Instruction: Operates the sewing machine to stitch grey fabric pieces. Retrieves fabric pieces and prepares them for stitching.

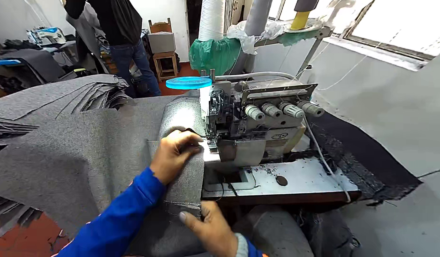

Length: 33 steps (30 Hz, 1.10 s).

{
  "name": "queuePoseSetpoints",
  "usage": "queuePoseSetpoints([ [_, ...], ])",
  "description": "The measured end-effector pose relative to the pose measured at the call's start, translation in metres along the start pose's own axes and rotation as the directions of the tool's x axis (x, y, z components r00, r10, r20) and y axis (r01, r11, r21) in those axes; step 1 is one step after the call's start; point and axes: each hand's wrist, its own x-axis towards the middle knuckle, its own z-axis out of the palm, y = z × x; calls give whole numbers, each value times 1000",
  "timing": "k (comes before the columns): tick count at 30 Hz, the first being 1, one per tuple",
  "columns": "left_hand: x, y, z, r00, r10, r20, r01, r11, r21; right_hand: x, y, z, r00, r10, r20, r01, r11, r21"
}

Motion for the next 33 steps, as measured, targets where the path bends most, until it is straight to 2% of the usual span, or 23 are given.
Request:
queuePoseSetpoints([
  [1, -3, 0, 7, 998, 56, -32, -51, 988, 148, -8, 8, 1, 1000, 4, 0, -4, 999, -35],
  [3, -12, 11, 13, 982, 180, -53, -141, 895, 424, -20, 17, 0, 998, -54, -33, 49, 992, -120],
  [4, -18, 22, 16, 978, 204, -44, -155, 852, 501, -25, 16, -2, 996, -82, -40, 74, 983, -170],
  [6, -28, 48, 25, 986, 162, 27, -147, 805, 575, -32, 7, -7, 992, -118, -39, 105, 963, -249],
  [10, -27, 61, 39, 994, 70, 89, -109, 786, 608, -29, -6, -21, 990, -126, -60, 111, 971, -213],
  [14, -13, 52, 32, 996, 5, 87, -47, 871, 489, -16, -22, -31, 996, -5, -90, 13, 996, 85],
  [16, -15, 60, 26, 992, 14, 123, -67, 898, 434, -7, -24, -38, 997, -1, -77, 14, 984, 175],
  [18, -29, 76, 22, 984, 66, 165, -126, 915, 382, 0, -23, -45, 998, -33, -53, 43, 983, 181],
  [19, -40, 84, 22, 980, 88, 179, -150, 917, 370, 2, -21, -47, 997, -57, -46, 63, 988, 142],
  [21, -68, 93, 28, 971, 112, 211, -188, 903, 387, 5, -17, -49, 986, -159, -54, 156, 986, -58],
  [24, -96, 81, 35, 945, 169, 279, -296, 807, 512, 9, -14, -52, 944, -324, -61, 277, 879, -388],
  [26, -98, 65, 36, 938, 236, 255, -344, 736, 583, 14, -10, -50, 909, -410, -74, 313, 791, -526],
  [30, -77, 44, 24, 896, 386, 221, -439, 689, 577, 26, -10, -41, 860, -500, -100, 319, 680, -660],
  [33, -51, 37, 12, 859, 447, 250, -510, 706, 491, 38, -9, -38, 847, -510, -154, 306, 703, -642],
])
